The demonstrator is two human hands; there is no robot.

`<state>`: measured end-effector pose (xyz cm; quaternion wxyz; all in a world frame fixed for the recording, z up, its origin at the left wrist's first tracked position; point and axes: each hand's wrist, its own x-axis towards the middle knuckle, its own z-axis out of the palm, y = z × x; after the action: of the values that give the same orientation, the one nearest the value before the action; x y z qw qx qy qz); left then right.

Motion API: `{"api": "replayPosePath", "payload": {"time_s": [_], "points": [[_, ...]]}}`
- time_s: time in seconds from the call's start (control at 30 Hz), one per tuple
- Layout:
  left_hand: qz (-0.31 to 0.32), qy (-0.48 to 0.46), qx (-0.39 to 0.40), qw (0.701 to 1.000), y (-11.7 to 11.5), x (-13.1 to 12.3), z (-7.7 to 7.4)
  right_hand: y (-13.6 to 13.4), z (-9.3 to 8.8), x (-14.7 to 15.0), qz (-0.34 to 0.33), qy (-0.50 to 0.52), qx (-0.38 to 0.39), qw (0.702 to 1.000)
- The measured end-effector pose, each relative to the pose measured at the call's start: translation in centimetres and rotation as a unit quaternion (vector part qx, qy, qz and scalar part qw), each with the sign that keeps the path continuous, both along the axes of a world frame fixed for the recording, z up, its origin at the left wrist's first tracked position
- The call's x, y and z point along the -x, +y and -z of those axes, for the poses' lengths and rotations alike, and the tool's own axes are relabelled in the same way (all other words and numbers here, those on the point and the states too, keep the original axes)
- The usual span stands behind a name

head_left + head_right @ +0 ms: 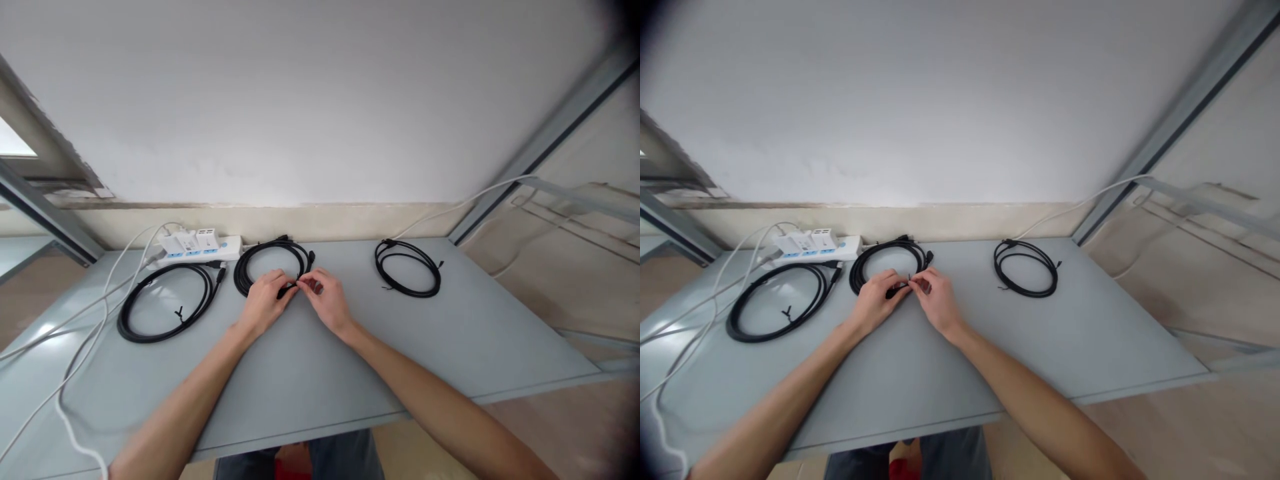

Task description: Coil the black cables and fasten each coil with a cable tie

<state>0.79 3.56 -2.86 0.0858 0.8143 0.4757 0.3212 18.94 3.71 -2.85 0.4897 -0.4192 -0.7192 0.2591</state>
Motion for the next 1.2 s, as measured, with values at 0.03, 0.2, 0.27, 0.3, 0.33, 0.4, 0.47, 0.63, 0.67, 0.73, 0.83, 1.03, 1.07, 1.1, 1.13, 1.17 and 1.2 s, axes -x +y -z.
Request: {"api": "replayPosePath", "payload": {"time_s": [0.03, 0.2, 0.27, 0.3, 0.33, 0.4, 0.47, 0.63, 0.67, 0.73, 0.83, 1.03, 1.07, 1.1, 1.13, 1.17, 1.2], "points": [[0.008, 0.003, -0.003, 1.0, 0.03, 0.02, 0.02, 0.06, 0.07, -0.01, -0.001, 0.0, 0.0, 1.0], [0.021, 0.017, -0.013, 1.0, 0.1, 0.14, 0.08, 0.35, 0.35, -0.09, -0.001, 0.004, 0.002, 1.0], [0.021, 0.015, -0.008, 1.0, 0.08, 0.14, 0.05, 0.32, 0.25, -0.09, -0.001, 0.007, 0.005, 1.0], [0.022, 0.013, -0.005, 1.0, 0.07, 0.13, 0.01, 0.27, 0.15, -0.08, -0.005, 0.009, 0.007, 1.0], [0.023, 0.01, -0.002, 1.0, 0.06, 0.12, -0.03, 0.2, 0.04, -0.06, -0.01, 0.011, 0.009, 1.0], [0.03, -0.002, 0.006, 1.0, 0.03, 0.11, -0.12, 0.06, -0.19, -0.04, -0.013, 0.011, 0.011, 1.0], [0.042, -0.018, 0.016, 0.999, 0.0, 0.12, -0.2, -0.01, -0.32, -0.05, -0.004, 0.008, 0.01, 1.0], [0.052, -0.029, 0.026, 0.998, -0.04, 0.14, -0.22, 0.24, -0.16, -0.12, 0.018, 0.012, 0.01, 1.0], [0.052, -0.028, 0.027, 0.998, -0.03, 0.13, -0.18, 0.29, -0.11, -0.11, 0.02, 0.012, 0.009, 1.0], [0.053, -0.026, 0.027, 0.998, 0.0, 0.08, -0.07, 0.35, -0.03, -0.08, 0.022, 0.011, 0.008, 1.0], [0.058, -0.021, 0.021, 0.998, 0.05, 0.01, 0.13, 0.33, -0.02, -0.01, 0.02, 0.014, 0.01, 1.0], [0.059, -0.015, 0.024, 0.998, 0.0, -0.04, 0.07, 0.33, -0.1, 0.08, 0.017, 0.015, -0.004, 1.0], [0.059, -0.017, 0.025, 0.998, -0.01, -0.04, 0.01, 0.35, -0.07, 0.08, 0.019, 0.015, -0.008, 1.0], [0.059, -0.02, 0.026, 0.998, -0.02, -0.04, -0.03, 0.37, -0.02, 0.08, 0.02, 0.016, -0.01, 1.0], [0.059, -0.023, 0.026, 0.998, -0.01, -0.03, -0.05, 0.41, 0.05, 0.08, 0.02, 0.017, -0.012, 1.0], [0.058, -0.026, 0.026, 0.998, 0.0, -0.01, -0.05, 0.45, 0.12, 0.08, 0.02, 0.018, -0.011, 1.0], [0.057, -0.029, 0.028, 0.998, 0.03, 0.01, -0.03, 0.51, 0.2, 0.08, 0.019, 0.022, -0.008, 1.0]]}}
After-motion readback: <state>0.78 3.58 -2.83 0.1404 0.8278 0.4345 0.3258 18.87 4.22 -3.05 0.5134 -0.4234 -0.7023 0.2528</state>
